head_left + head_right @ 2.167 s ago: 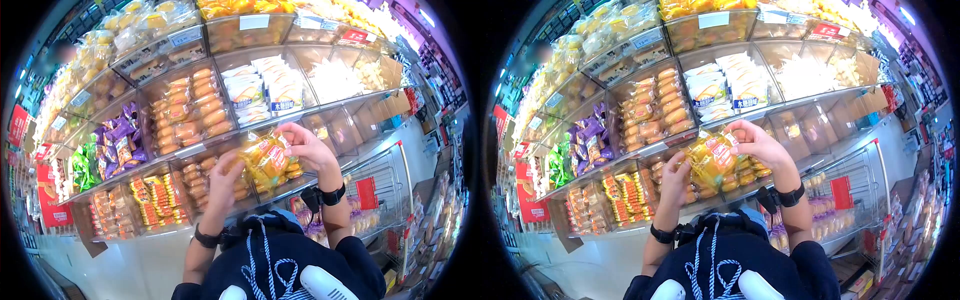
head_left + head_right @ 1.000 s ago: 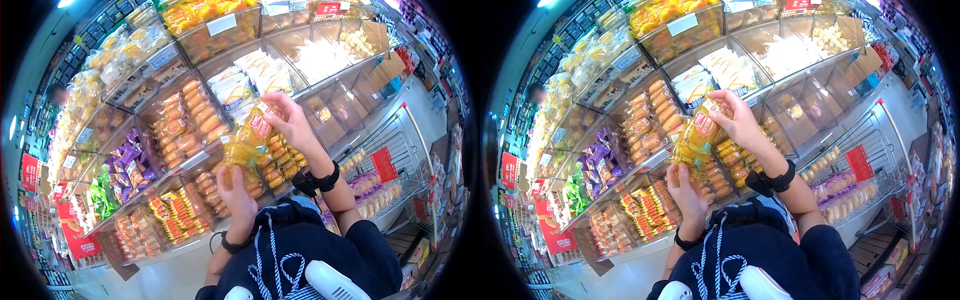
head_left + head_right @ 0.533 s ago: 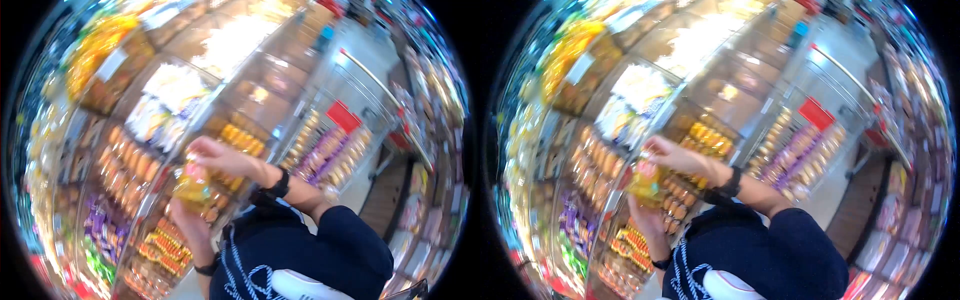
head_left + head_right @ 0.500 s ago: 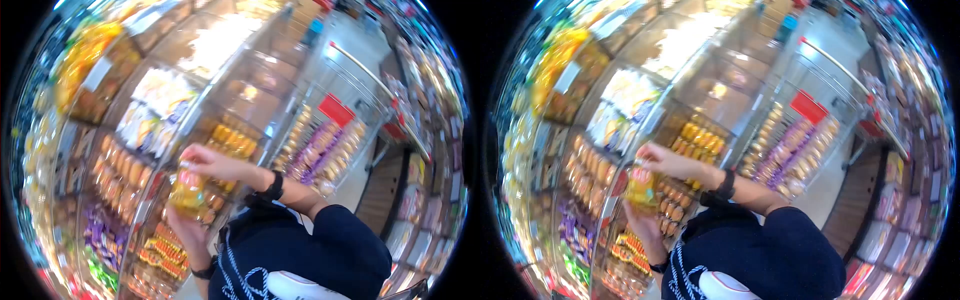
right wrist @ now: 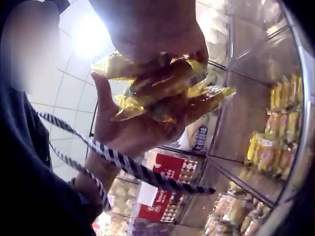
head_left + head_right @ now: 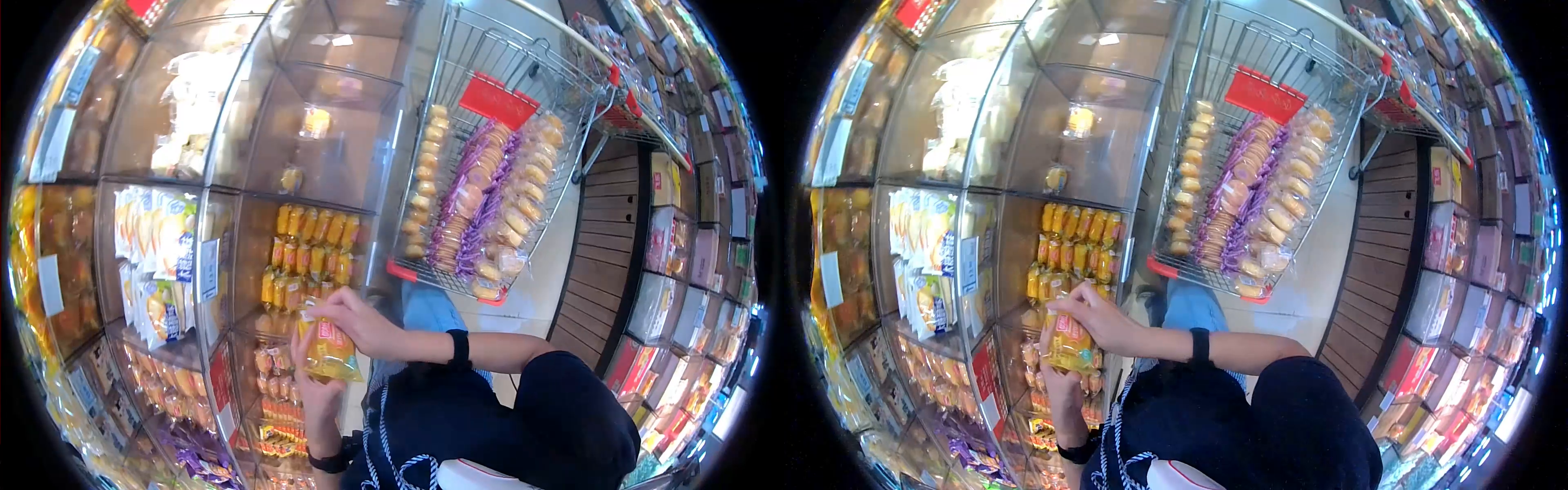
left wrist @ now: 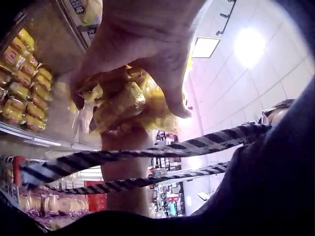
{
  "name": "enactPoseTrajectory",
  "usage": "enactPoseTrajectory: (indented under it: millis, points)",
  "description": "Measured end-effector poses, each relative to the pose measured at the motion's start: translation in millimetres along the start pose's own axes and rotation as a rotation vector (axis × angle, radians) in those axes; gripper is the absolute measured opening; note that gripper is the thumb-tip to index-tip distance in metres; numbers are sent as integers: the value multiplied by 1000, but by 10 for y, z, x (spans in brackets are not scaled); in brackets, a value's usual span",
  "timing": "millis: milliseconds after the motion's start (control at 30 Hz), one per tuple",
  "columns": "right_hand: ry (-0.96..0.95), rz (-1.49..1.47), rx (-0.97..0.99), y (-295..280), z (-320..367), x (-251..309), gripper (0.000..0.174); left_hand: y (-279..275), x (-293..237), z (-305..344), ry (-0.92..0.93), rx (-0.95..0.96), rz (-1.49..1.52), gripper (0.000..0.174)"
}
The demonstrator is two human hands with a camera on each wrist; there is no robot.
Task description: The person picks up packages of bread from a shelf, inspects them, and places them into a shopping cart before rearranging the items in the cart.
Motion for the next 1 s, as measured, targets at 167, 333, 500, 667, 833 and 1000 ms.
enactPoseTrajectory:
  millis: [167,333,500,667,833,1000]
  points:
    - [126,68,-76,-167,262,-284,35,212,35,-232,93,175,-279,72]
    - [303,36,4,-396,391,-390,32,258,320,-364,-73,237,-51,48]
    - [197,345,476,-662,556,-260,37,295,436,-30,-247,588,1,41]
    - [371,10,894,-545,688,-245,80,489,244,264,-367,700,-37,41]
    - [551,-102,1249,-179,589,-462,124,424,320,439,-521,626,68,75]
    - [235,-87,1343,18,632,-600,107,315,396,651,-666,509,101,92]
Point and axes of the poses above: each hand's wrist, its own z-axis away from the middle knuckle, its own y-axis out of the palm, x = y × z, the point moved 5 cm from there along -z, towards the middle knuckle, and after that the axes turned 12 degrees about y, right-handed, at the moved point
